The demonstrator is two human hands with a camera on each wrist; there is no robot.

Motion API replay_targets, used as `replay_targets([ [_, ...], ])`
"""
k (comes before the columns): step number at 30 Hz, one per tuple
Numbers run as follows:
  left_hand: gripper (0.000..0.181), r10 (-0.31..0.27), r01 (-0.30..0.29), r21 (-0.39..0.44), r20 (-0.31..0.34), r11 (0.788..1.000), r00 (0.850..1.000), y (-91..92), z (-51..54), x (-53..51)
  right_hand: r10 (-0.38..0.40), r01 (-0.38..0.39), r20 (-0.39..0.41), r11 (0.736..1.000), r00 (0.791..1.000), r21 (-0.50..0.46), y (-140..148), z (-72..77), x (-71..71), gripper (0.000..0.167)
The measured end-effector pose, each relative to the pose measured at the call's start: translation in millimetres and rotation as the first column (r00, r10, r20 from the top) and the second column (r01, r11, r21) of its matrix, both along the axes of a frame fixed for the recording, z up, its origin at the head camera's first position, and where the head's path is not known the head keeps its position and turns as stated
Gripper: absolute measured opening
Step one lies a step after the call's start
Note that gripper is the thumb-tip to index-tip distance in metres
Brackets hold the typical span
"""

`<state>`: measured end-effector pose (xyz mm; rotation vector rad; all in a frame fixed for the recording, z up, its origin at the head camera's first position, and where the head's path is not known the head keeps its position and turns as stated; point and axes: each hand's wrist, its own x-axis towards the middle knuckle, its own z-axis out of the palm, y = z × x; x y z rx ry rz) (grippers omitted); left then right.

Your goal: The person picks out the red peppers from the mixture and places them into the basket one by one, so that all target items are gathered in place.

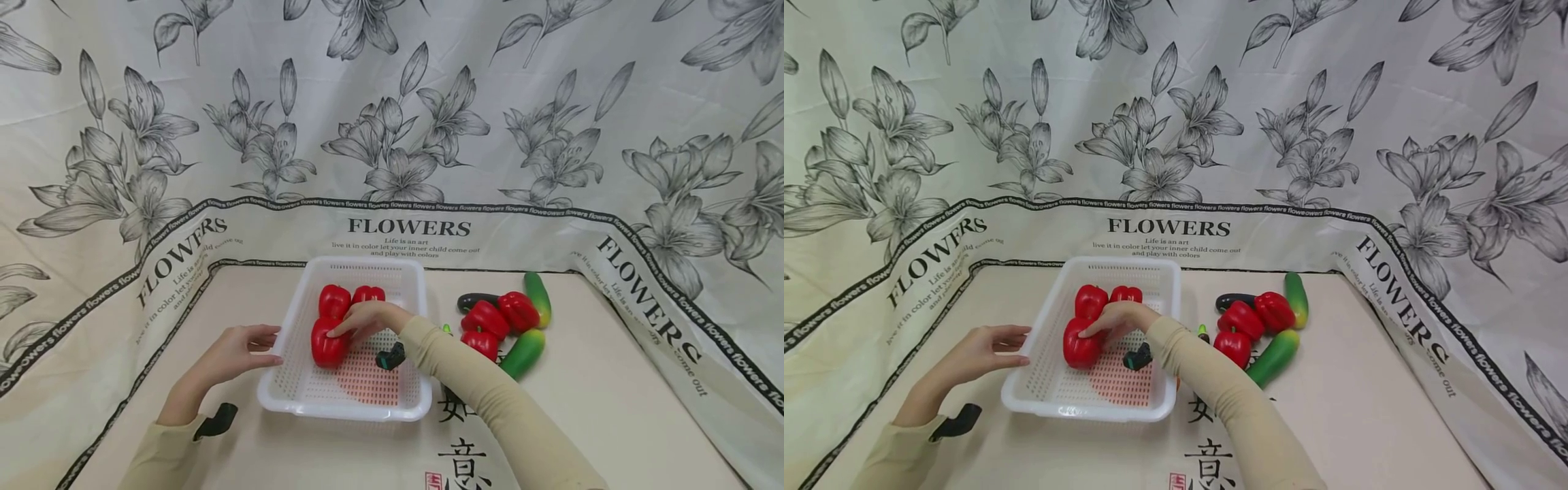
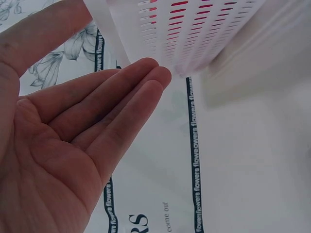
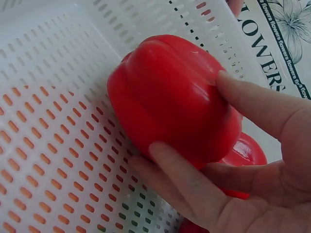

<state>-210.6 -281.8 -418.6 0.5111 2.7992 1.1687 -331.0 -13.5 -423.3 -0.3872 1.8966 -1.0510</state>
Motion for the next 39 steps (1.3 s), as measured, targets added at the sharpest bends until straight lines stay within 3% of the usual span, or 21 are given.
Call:
replay_targets([
  [7,0.063,0.008,-0.008,-0.001,0.008,1.000,1.000,0.5,0.1,-1.9,-0.028,0.028,0.024,1.000,0.999,-0.012,-0.9,1.1,-1.2,0.041],
  [15,0.063,0.014,-0.014,-0.005,0.007,1.000,1.000,-1.1,-1.7,-2.1,0.005,-0.005,-0.022,1.000,1.000,-0.003,-0.4,4.2,5.9,0.043],
  [22,0.062,0.007,-0.007,-0.011,-0.008,1.000,1.000,-0.7,-2.0,-2.6,0.006,-0.004,-0.058,0.999,0.998,0.036,-0.3,5.3,5.9,0.035],
  [39,0.061,0.004,-0.004,-0.019,-0.024,1.000,1.000,-0.3,-1.6,-1.9,0.017,-0.017,-0.006,1.000,1.000,-0.021,1.2,5.8,4.1,0.030],
])
